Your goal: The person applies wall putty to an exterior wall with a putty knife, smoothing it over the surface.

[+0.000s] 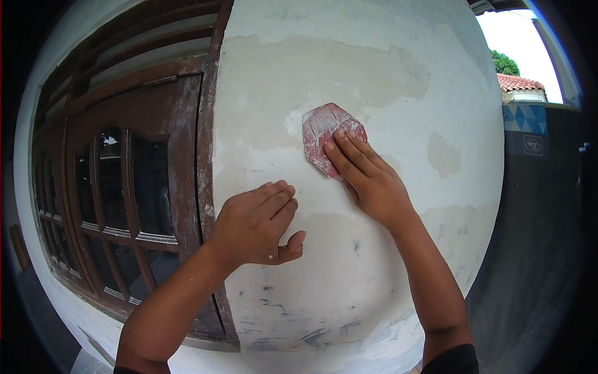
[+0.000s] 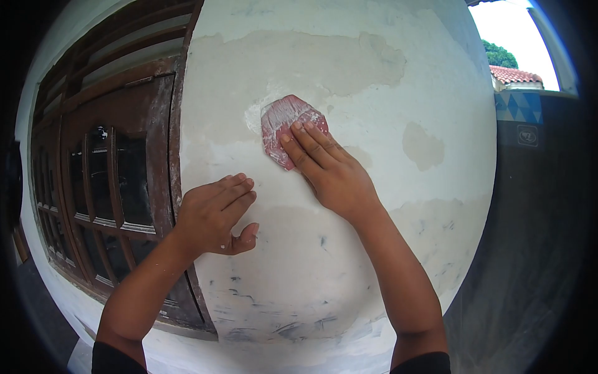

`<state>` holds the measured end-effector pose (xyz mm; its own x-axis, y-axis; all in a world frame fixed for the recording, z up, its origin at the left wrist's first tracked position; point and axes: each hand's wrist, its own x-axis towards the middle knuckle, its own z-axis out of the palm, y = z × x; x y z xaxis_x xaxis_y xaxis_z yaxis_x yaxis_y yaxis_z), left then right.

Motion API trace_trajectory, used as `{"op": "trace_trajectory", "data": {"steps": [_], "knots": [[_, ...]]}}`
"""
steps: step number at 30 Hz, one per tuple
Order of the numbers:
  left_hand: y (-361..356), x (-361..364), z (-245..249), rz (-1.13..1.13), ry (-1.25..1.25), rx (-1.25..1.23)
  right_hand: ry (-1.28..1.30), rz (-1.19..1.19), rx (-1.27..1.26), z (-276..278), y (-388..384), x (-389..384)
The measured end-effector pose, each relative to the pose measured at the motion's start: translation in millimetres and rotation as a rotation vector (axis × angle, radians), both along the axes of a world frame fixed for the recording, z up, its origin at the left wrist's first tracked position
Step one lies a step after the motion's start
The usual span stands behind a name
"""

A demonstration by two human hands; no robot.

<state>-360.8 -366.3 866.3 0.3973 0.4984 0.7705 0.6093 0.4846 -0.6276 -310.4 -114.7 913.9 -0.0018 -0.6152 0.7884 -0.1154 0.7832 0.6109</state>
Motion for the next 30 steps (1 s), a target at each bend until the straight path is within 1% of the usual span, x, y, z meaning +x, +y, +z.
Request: {"op": "trace_trajectory", "data": {"steps": [4, 7, 10, 11, 13, 16, 20, 24, 28, 30], "knots": [[-1.5, -0.3, -0.2, 0.002, -0.004, 0.001, -0.036, -0.033, -0.041, -30.1, 14.3, 2.2], [-0.6, -0.8, -0.2, 0.003, 0.001, 0.004, -0.002, -0.048, -0.008, -43.2, 24.7, 7.1], [-0.4, -0.4, -0.4, 0.004, 0.000, 0.008, 0.070, 0.005, -0.028, -30.2, 14.4, 6.0], [0.0, -0.3, -0.3, 0.005, -0.001, 0.011, 0.070, 0.004, -0.028, -21.9, 7.1, 6.6], [0.1, -0.4, 0.1, 0.009, -0.002, 0.008, 0.055, 0.081, -0.003, -2.5, -12.4, 5.6], [0.0, 0.0, 0.8, 0.014, -0.002, 0.005, 0.034, 0.050, 0.006, 11.2, -25.1, -8.0], [0.3, 0.9, 1.0, 0.002, -0.011, 0.007, -0.037, 0.029, -0.006, -7.6, -18.4, -6.9], [0.6, 0.1, 0.5, 0.001, 0.012, 0.005, -0.019, -0.041, 0.040, -36.1, 2.9, 3.6], [0.2, -1.4, 0.8, -0.006, 0.002, 0.010, 0.054, -0.030, 0.027, -24.6, 2.0, 4.7], [1.0, -2.0, 0.2, -0.011, -0.003, 0.007, 0.059, 0.058, 0.020, -6.0, -10.2, 0.8]]}}
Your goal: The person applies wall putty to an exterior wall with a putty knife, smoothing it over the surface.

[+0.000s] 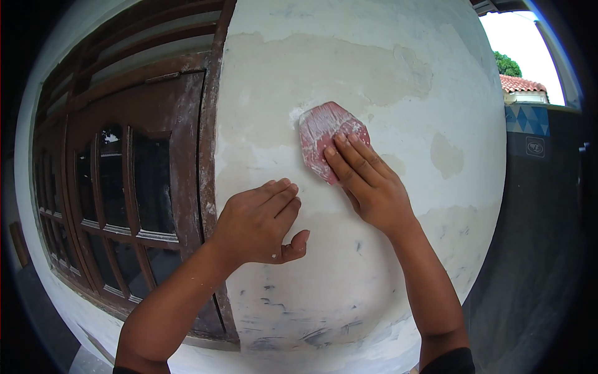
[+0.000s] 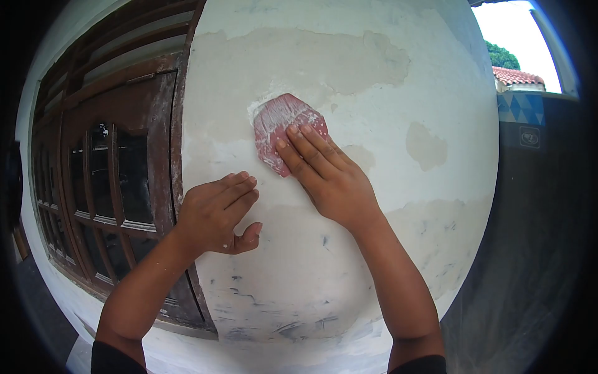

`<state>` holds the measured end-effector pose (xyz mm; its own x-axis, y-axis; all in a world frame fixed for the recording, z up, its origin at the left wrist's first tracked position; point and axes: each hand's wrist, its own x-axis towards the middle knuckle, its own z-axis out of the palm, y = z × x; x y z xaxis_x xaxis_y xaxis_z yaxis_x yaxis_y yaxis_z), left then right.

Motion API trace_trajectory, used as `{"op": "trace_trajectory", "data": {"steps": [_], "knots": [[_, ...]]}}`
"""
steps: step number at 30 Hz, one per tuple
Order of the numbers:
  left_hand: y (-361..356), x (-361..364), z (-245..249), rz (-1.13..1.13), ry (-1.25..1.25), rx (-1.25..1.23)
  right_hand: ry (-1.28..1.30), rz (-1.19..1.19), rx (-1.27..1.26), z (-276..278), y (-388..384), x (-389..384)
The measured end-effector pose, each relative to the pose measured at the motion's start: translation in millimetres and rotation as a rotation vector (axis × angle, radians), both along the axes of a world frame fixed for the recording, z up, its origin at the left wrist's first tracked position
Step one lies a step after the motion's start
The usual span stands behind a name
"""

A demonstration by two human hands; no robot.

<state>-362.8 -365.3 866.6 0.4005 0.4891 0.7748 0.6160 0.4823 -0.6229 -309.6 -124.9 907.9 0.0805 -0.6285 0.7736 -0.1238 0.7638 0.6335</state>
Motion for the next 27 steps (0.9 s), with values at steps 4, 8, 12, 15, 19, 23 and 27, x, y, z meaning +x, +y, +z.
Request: {"op": "trace_trajectory", "data": {"steps": [4, 8, 12, 15, 19, 23, 27], "knots": [[-0.2, 0.5, 0.2, 0.006, 0.006, 0.004, -0.035, -0.054, 0.022, 8.7, -9.2, -11.5], [-1.6, 1.6, 0.8, -0.005, 0.014, -0.008, -0.074, -0.092, 0.007, -21.6, 6.5, -3.5], [-0.8, 2.5, 0.0, 0.003, 0.002, -0.007, -0.072, -0.105, -0.031, -35.9, 20.0, 8.0], [-0.6, 2.1, -0.5, 0.013, 0.008, -0.003, 0.000, -0.071, -0.069, -20.2, 13.7, 7.8], [-1.2, 0.9, -0.1, 0.011, -0.003, 0.004, -0.006, -0.040, -0.020, 8.4, 3.8, -4.6], [-1.0, 2.2, 0.2, 0.017, -0.005, 0.000, -0.057, -0.063, -0.031, -10.1, 12.3, -3.1], [-0.8, 1.1, -0.4, 0.011, -0.002, 0.002, -0.086, -0.071, -0.025, -41.2, 25.7, 12.8]]}}
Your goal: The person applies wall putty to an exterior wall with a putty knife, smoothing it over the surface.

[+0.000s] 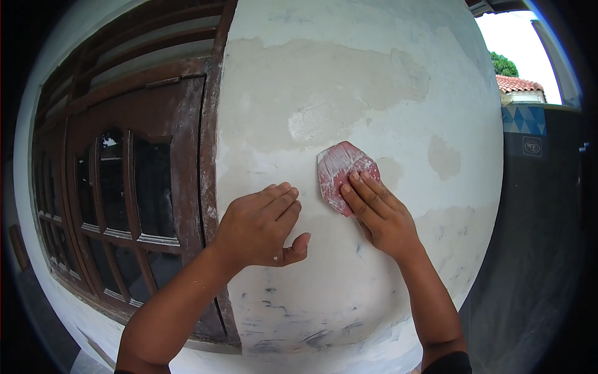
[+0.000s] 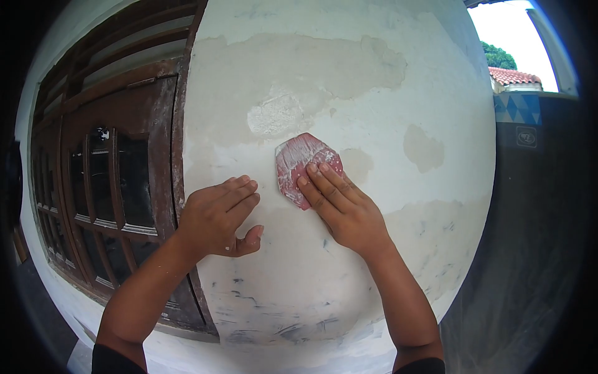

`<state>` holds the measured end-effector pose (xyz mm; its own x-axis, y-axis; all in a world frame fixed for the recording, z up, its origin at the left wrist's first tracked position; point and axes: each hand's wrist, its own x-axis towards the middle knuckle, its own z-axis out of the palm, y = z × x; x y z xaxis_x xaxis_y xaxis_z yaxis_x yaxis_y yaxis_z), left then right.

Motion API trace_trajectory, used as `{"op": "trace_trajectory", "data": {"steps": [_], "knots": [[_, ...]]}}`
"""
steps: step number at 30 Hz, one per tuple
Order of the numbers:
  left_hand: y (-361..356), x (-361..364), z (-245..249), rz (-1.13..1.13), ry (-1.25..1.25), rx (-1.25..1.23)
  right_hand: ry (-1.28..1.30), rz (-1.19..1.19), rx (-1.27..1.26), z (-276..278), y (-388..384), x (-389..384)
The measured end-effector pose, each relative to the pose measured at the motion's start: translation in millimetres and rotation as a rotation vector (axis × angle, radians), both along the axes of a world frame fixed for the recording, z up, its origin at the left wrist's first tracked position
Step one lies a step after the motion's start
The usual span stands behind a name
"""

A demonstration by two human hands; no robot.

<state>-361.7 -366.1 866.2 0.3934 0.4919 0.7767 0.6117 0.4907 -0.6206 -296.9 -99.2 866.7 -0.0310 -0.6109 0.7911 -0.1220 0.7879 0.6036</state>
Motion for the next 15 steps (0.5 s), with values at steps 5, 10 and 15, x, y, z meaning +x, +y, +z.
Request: {"op": "trace_trajectory", "data": {"steps": [5, 10, 15], "knots": [[1.3, -0.1, -1.0, -0.008, -0.016, 0.012, 0.093, 0.015, -0.010, 26.6, -10.9, 1.3], [0.5, -0.2, 0.6, -0.010, -0.013, 0.008, 0.053, 0.047, -0.010, 47.5, -20.3, -14.5], [-0.5, 2.0, -0.5, 0.004, -0.018, 0.005, 0.026, 0.017, -0.022, 10.5, -4.6, -8.1]]}}
